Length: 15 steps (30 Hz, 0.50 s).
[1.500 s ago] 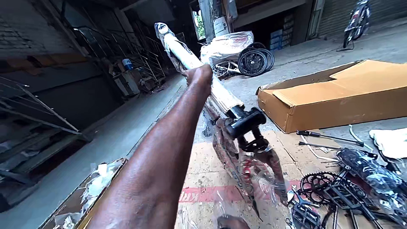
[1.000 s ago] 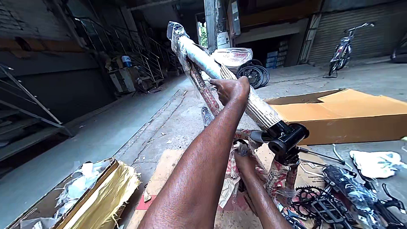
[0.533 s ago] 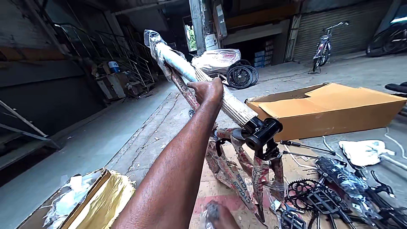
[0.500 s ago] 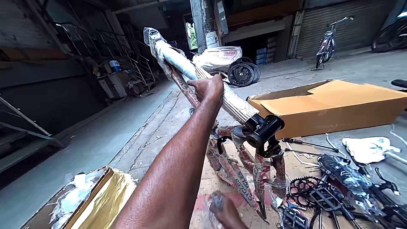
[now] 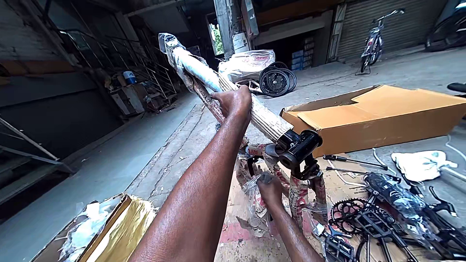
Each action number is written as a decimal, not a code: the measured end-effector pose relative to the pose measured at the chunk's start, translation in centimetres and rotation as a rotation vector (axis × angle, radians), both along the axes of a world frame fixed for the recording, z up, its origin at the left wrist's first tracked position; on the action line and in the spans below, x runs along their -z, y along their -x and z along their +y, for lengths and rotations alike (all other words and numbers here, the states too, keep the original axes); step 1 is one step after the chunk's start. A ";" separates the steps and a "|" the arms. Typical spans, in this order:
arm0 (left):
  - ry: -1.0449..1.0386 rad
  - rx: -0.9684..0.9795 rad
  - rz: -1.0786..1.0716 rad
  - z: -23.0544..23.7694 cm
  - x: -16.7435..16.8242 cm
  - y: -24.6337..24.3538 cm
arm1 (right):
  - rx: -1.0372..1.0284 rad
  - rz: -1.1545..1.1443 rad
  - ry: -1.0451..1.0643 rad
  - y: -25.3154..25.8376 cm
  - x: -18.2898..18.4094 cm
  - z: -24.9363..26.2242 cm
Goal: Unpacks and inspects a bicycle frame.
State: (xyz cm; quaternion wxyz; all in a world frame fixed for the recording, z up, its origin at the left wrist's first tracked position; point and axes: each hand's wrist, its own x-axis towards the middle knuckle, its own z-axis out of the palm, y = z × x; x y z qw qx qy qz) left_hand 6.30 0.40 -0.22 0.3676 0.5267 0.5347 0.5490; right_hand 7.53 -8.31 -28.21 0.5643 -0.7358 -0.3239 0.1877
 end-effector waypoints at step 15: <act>-0.002 -0.011 0.005 -0.2 0.1 0.4 | -0.041 -0.055 0.116 0.4 -2.4 -0.8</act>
